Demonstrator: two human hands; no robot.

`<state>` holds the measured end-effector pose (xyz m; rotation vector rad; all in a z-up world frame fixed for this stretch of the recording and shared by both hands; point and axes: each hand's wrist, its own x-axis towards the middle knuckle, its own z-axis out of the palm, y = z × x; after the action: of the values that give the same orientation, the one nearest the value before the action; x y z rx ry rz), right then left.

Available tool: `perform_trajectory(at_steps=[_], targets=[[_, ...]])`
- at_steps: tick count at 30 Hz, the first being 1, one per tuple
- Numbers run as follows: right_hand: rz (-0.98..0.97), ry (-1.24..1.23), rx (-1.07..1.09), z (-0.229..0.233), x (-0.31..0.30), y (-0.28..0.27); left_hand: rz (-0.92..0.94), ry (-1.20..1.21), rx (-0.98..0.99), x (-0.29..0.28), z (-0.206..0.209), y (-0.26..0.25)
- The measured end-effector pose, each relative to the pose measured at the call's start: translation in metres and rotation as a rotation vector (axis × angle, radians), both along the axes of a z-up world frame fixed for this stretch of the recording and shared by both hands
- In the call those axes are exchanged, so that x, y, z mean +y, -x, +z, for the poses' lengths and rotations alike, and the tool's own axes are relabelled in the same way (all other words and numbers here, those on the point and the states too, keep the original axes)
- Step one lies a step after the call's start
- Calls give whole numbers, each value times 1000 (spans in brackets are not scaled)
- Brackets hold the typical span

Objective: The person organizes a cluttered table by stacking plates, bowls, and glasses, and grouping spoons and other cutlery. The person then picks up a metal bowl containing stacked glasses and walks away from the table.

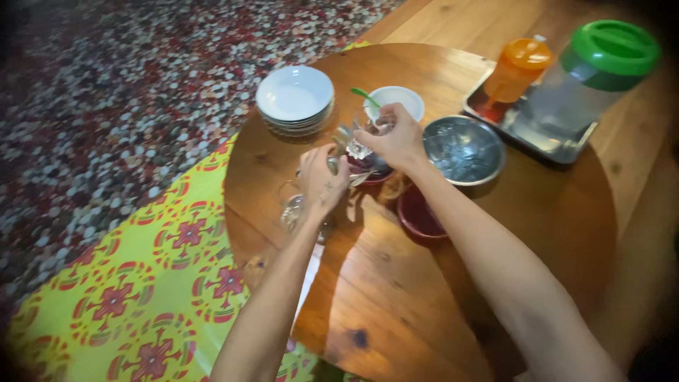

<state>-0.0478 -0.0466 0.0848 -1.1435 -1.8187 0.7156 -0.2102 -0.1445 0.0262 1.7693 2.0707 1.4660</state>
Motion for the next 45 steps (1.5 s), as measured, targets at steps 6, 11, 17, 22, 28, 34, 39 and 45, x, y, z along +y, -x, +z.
perform_trajectory(at_steps=[6,11,17,22,28,34,39,45], targets=[[-181,39,-112,-5,18,-88,-124,14,-44,32,1,-78],[-273,63,-132,-15,34,-155,-212,75,-66,53,-2,-127],[-385,132,-194,-34,46,-206,-302,153,-38,64,-7,-166],[-471,304,-145,-32,36,-220,-331,239,5,71,-18,-188],[-506,470,-74,-39,34,-225,-336,308,47,77,-35,-205],[-522,368,-136,-68,50,-230,-347,298,70,79,-45,-212],[-498,452,-130,-68,54,-228,-345,313,111,83,-48,-213],[-516,383,-147,-67,54,-228,-378,358,110,83,-52,-219]])
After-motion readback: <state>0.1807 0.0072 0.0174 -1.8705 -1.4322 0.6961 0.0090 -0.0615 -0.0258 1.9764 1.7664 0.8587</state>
